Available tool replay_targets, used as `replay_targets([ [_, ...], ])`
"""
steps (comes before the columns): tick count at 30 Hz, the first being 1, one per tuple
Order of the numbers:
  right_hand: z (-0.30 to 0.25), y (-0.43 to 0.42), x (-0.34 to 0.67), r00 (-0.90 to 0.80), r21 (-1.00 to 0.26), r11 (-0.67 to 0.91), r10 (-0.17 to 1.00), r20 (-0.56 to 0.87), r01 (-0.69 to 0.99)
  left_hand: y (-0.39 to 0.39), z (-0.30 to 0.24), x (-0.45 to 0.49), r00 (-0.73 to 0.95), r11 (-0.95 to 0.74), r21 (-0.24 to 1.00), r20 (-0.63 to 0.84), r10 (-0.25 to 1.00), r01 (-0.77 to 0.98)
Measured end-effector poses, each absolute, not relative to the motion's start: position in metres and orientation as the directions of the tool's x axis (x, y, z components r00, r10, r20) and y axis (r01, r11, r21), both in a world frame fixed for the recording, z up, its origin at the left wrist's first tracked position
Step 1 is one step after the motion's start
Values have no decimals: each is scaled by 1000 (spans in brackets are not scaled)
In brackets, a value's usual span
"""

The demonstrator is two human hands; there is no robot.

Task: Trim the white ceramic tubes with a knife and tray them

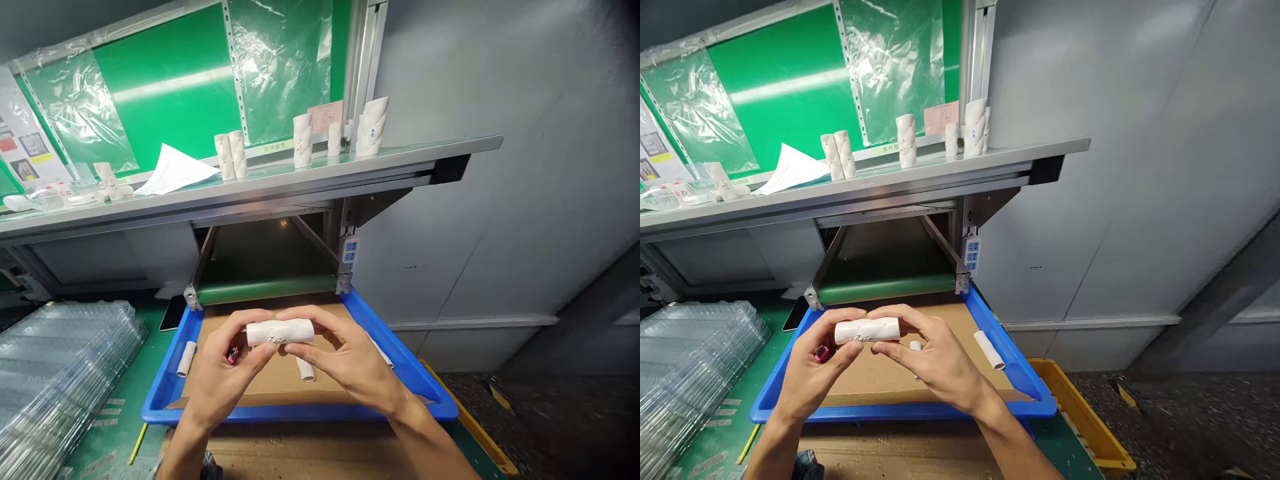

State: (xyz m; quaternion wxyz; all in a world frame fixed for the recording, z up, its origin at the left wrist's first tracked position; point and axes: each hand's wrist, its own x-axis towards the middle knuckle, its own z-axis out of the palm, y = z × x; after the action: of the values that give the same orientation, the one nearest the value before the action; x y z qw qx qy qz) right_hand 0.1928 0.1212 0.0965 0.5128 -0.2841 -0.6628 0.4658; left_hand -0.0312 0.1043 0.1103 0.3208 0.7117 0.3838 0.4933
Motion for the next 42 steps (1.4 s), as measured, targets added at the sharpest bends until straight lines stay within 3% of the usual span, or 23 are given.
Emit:
replay_targets([
  [5,92,119,187,-289,-884,465,840,458,-51,107,113,-28,228,-537,818,494,839,205],
  [21,103,108,179,-365,-861,378,791,492,-340,104,111,-37,236,-649,694,605,760,311],
  [42,101,103,176,-282,-777,432,758,588,-457,102,104,-36,259,-784,570,741,620,246],
])
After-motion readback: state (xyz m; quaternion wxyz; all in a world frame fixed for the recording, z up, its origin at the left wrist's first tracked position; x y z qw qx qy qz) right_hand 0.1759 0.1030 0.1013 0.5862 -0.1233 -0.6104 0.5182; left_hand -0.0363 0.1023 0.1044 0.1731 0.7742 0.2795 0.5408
